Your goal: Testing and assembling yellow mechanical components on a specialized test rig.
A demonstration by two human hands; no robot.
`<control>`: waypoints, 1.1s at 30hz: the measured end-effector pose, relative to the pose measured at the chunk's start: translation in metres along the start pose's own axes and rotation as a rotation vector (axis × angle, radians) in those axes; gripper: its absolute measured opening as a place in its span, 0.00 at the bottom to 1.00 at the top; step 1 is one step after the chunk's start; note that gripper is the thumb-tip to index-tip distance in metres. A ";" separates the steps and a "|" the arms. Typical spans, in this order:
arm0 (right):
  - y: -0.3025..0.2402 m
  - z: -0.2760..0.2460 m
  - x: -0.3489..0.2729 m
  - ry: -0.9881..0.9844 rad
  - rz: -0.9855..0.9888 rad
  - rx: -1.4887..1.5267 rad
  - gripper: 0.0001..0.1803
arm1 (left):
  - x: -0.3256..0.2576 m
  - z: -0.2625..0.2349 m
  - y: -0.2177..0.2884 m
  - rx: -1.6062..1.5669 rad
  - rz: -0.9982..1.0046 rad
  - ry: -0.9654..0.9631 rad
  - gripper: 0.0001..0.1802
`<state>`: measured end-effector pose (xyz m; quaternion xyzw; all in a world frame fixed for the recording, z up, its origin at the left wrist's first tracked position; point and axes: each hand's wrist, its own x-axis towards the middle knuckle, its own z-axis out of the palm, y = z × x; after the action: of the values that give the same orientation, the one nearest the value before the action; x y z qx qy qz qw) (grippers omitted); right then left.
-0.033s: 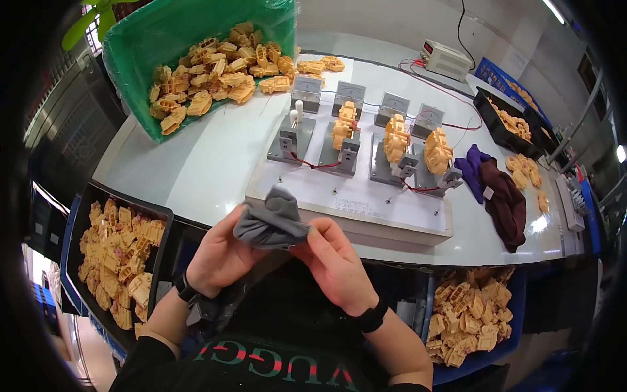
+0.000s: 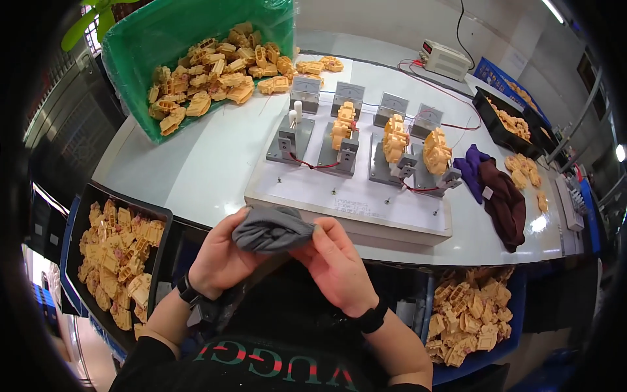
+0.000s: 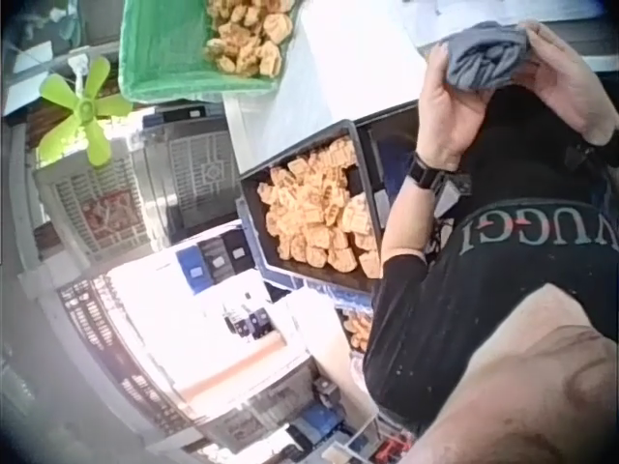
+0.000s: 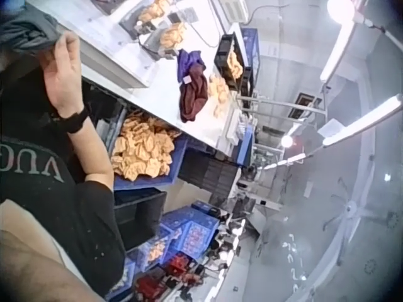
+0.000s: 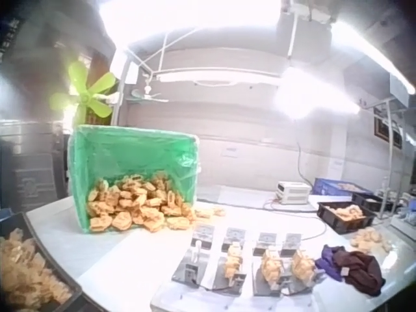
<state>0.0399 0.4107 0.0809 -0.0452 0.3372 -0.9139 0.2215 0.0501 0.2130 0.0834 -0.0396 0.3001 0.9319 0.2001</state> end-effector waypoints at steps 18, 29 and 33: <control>-0.001 0.023 0.006 -0.206 0.094 -0.544 0.16 | 0.005 -0.011 -0.007 -0.043 -0.024 -0.637 0.45; -0.044 0.022 0.007 -0.166 -0.041 -0.640 0.41 | -0.015 0.032 0.021 0.708 0.039 -0.137 0.23; -0.046 0.012 0.011 -0.160 -0.188 -0.872 0.23 | -0.015 0.039 0.023 0.897 -0.006 -0.161 0.20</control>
<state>0.0153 0.4300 0.1190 -0.2351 0.6669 -0.6963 0.1230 0.0570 0.2136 0.1308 0.1225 0.6573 0.7094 0.2229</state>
